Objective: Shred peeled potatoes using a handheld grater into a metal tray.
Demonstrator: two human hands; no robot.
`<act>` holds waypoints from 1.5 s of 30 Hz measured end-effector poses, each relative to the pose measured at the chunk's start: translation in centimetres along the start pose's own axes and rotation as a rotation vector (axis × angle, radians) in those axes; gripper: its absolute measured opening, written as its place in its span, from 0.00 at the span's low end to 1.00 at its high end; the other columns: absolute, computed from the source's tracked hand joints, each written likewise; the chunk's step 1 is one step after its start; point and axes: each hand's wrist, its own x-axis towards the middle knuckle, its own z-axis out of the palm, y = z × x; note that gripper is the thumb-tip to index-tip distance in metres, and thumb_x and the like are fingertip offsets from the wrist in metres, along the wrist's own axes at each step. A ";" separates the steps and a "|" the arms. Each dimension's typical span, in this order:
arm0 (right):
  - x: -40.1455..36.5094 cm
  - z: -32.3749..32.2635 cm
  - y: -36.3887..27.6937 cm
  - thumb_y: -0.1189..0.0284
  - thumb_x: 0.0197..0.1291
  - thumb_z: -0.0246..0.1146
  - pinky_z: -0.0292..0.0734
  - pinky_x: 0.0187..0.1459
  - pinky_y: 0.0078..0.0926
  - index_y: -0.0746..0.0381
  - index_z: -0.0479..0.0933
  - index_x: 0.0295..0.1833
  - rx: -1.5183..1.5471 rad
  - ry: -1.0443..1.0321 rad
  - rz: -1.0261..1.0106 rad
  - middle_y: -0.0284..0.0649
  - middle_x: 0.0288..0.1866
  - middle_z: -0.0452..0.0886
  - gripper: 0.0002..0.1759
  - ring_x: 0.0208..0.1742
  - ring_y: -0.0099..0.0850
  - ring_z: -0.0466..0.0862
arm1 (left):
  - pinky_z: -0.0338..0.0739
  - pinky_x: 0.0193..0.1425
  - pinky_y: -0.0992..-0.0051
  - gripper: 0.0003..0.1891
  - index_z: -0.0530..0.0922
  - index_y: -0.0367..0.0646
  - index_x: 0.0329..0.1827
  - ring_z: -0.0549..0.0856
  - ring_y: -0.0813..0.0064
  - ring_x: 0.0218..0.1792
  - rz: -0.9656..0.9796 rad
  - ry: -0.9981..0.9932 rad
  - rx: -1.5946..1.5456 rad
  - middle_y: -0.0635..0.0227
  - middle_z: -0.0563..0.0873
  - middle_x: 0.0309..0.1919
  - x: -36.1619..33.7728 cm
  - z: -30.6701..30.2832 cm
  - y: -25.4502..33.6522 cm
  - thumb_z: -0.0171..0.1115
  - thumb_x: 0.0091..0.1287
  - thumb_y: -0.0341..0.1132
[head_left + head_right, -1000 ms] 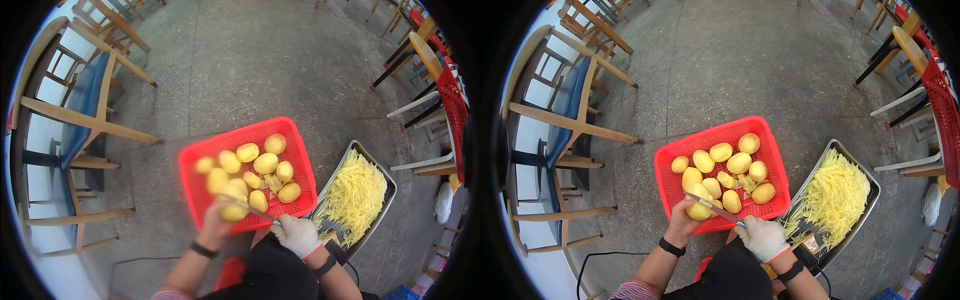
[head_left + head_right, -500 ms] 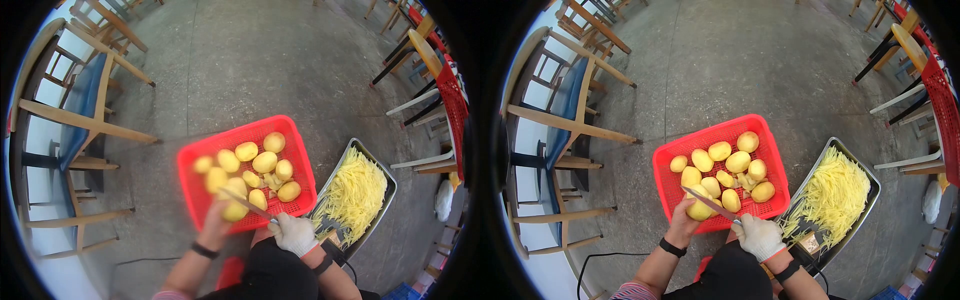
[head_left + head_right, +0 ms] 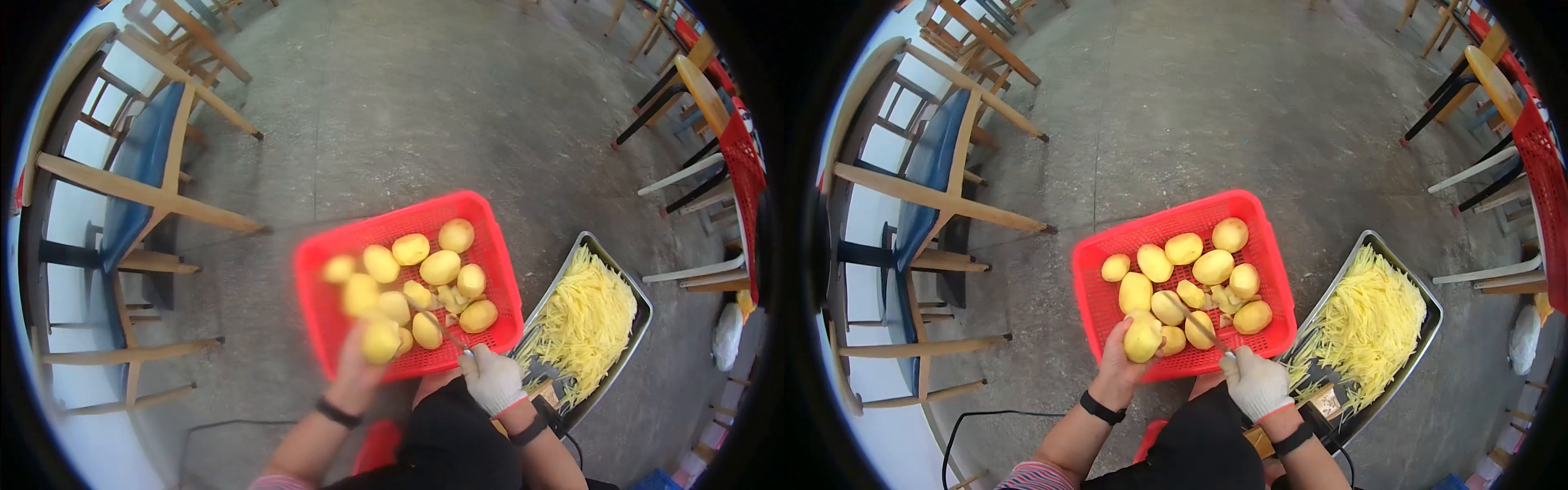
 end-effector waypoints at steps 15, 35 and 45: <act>5.3 1.2 1.3 0.53 0.66 0.48 0.74 0.46 0.48 0.68 0.76 0.38 0.133 -0.200 0.138 0.62 0.34 0.80 0.26 0.42 0.54 0.82 | 0.77 0.34 0.72 0.20 0.74 0.41 0.53 0.78 0.60 0.37 -0.356 -0.243 -0.292 0.50 0.79 0.44 1.5 -7.5 -1.4 0.51 0.67 0.47; -6.4 6.7 3.2 0.71 0.60 0.58 0.77 0.43 0.40 0.58 0.79 0.42 0.538 0.415 0.207 0.45 0.39 0.82 0.07 0.41 0.46 0.82 | 0.76 0.56 0.63 0.46 0.64 0.31 0.61 0.81 0.51 0.52 0.468 0.672 1.598 0.44 0.80 0.49 14.1 -6.6 2.0 0.78 0.39 0.42; -11.5 3.7 3.7 0.69 0.61 0.55 0.77 0.46 0.38 0.57 0.80 0.43 0.511 0.434 0.332 0.44 0.39 0.82 0.10 0.43 0.45 0.82 | 0.79 0.40 0.70 0.19 0.79 0.36 0.46 0.83 0.73 0.36 0.457 0.221 0.928 0.67 0.84 0.39 9.5 -5.3 1.9 0.69 0.55 0.38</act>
